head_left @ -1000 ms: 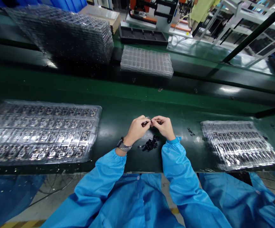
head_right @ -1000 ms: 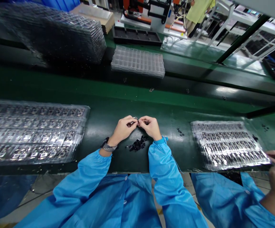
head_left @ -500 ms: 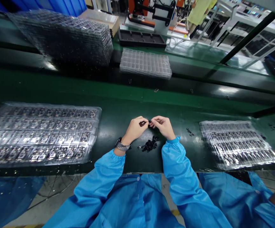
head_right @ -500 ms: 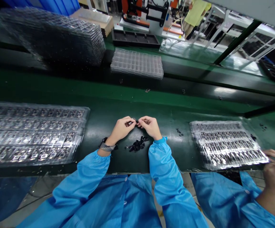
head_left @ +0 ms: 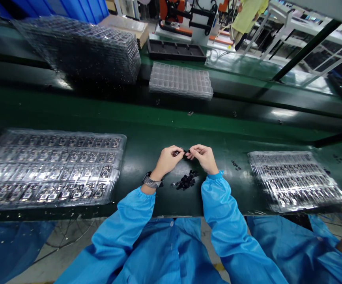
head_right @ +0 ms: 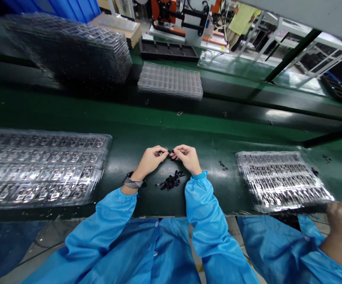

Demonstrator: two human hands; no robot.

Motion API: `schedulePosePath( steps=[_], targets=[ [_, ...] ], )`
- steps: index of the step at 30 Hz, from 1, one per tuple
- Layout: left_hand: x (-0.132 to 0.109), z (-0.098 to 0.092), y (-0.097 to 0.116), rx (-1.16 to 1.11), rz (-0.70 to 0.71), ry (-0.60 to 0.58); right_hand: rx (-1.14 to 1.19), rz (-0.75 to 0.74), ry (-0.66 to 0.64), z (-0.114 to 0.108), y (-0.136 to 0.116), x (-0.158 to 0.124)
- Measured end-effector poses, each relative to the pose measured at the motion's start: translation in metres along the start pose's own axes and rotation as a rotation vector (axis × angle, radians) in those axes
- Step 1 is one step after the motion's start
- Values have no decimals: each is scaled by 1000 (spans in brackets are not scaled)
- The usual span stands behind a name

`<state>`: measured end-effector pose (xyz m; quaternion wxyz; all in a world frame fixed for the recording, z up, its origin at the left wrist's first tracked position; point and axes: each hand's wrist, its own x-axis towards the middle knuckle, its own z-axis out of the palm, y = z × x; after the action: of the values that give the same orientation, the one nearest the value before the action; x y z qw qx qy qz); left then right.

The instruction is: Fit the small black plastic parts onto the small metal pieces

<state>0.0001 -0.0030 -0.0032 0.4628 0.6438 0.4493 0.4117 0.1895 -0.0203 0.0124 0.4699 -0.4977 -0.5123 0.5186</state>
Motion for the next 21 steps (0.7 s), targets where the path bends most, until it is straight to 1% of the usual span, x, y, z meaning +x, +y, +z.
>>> schedulePosePath(
  steps=[3, 6, 9, 11, 14, 16, 18, 21],
  targets=[
    [0, -1, 0, 25, -8, -23, 12, 3, 8, -1, 1, 0],
    [-1, -5, 2, 155, 40, -97, -8, 19, 7, -2, 4, 2],
    [-2, -12, 2, 274, 80, -155, -39, 40, 8, -2, 6, 3],
    [-2, -18, 1, 280, 56, -197, -43, 64, 9, -2, 7, 4],
    [-1, -27, -1, 186, -33, -256, 3, 109, -1, 0, 8, 4],
    [-1, -29, 0, 67, -82, -248, 42, 123, -9, 2, 9, 3],
    [-1, -28, 4, -51, -104, -214, 60, 113, -9, 3, 9, 3],
    [-3, -18, 10, -155, -107, -172, 50, 83, -16, 3, 9, 3]
  ],
)
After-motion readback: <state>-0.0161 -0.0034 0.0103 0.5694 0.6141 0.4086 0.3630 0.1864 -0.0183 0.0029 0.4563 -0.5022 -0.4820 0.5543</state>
